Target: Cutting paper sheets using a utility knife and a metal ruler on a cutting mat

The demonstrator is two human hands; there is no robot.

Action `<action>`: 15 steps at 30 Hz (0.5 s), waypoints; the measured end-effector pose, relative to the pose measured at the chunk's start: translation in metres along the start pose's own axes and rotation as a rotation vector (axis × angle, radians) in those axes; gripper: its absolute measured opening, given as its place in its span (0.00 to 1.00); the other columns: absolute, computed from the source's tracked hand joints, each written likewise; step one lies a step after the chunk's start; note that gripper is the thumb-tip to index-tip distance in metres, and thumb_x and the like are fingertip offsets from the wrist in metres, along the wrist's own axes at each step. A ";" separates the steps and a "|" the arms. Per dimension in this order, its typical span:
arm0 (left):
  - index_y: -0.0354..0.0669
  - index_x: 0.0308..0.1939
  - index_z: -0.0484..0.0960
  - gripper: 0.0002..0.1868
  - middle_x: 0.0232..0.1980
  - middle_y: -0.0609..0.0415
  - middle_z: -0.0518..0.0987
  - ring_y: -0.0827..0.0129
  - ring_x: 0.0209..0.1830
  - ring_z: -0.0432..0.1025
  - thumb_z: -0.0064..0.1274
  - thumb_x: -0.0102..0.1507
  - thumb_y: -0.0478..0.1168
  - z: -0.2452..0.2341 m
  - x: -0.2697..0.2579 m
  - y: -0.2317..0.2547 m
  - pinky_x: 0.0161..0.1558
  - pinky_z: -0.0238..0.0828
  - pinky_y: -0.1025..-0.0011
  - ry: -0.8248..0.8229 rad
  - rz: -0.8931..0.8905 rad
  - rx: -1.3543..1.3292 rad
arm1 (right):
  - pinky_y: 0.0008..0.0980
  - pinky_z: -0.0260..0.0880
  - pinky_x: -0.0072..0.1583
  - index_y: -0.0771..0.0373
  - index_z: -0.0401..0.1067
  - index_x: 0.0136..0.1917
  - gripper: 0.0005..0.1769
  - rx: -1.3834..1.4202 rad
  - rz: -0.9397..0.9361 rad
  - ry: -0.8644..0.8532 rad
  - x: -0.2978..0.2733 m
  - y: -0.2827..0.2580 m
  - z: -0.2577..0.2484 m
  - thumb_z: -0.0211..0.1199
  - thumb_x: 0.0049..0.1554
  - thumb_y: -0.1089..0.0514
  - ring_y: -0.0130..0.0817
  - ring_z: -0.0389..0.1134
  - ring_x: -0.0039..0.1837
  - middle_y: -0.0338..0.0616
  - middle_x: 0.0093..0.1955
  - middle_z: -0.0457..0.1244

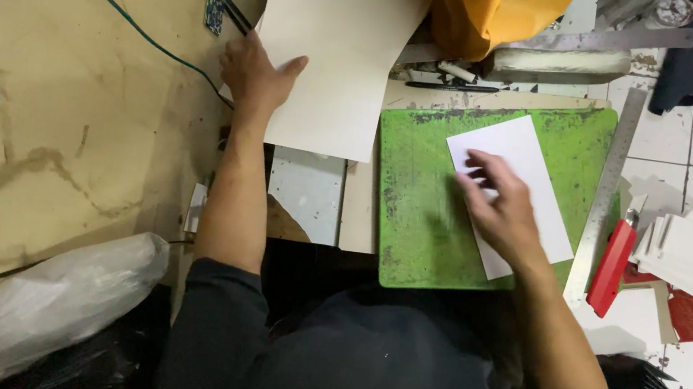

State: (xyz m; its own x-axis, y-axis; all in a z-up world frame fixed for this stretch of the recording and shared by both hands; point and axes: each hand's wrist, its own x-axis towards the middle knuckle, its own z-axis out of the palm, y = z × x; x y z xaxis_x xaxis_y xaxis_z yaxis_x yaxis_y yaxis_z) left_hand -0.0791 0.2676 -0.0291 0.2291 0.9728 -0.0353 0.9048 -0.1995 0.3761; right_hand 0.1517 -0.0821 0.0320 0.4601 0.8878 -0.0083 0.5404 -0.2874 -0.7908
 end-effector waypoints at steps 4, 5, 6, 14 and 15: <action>0.38 0.61 0.71 0.47 0.62 0.35 0.68 0.38 0.63 0.63 0.66 0.54 0.70 -0.008 -0.004 0.008 0.55 0.64 0.38 0.021 -0.012 0.020 | 0.42 0.70 0.66 0.69 0.60 0.74 0.33 0.412 0.036 -0.208 0.049 -0.015 0.063 0.64 0.61 0.54 0.46 0.69 0.65 0.59 0.65 0.65; 0.35 0.60 0.73 0.47 0.57 0.35 0.71 0.37 0.59 0.68 0.66 0.53 0.69 -0.009 -0.005 0.007 0.51 0.68 0.39 0.036 0.030 0.052 | 0.50 0.71 0.65 0.74 0.56 0.76 0.39 0.516 0.050 -0.207 0.061 -0.016 0.079 0.68 0.60 0.56 0.55 0.69 0.66 0.67 0.66 0.64; 0.35 0.60 0.73 0.47 0.57 0.35 0.71 0.37 0.59 0.68 0.66 0.53 0.69 -0.014 -0.009 0.008 0.51 0.68 0.39 0.041 0.031 0.051 | 0.50 0.71 0.65 0.74 0.56 0.76 0.39 0.516 0.045 -0.206 0.071 -0.012 0.091 0.68 0.60 0.56 0.55 0.69 0.66 0.67 0.66 0.64; 0.34 0.52 0.75 0.41 0.50 0.32 0.75 0.34 0.55 0.71 0.60 0.58 0.70 -0.026 -0.034 0.010 0.51 0.67 0.38 0.022 0.080 -0.028 | 0.28 0.73 0.46 0.67 0.72 0.60 0.22 0.785 0.205 0.000 0.111 0.006 0.141 0.74 0.54 0.60 0.31 0.69 0.47 0.42 0.44 0.66; 0.34 0.52 0.75 0.41 0.50 0.32 0.75 0.34 0.55 0.71 0.60 0.58 0.70 -0.021 -0.033 0.007 0.51 0.67 0.38 0.019 0.083 -0.028 | 0.28 0.73 0.46 0.67 0.72 0.60 0.22 0.785 0.207 0.004 0.110 0.000 0.136 0.74 0.54 0.60 0.31 0.69 0.47 0.42 0.44 0.66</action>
State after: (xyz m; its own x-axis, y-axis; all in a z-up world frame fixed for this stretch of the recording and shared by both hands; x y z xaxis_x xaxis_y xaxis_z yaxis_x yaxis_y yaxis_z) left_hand -0.0877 0.2361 -0.0057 0.2961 0.9550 0.0144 0.8725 -0.2766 0.4029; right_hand 0.1062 0.0648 -0.0521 0.5001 0.8423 -0.2008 -0.2070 -0.1089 -0.9723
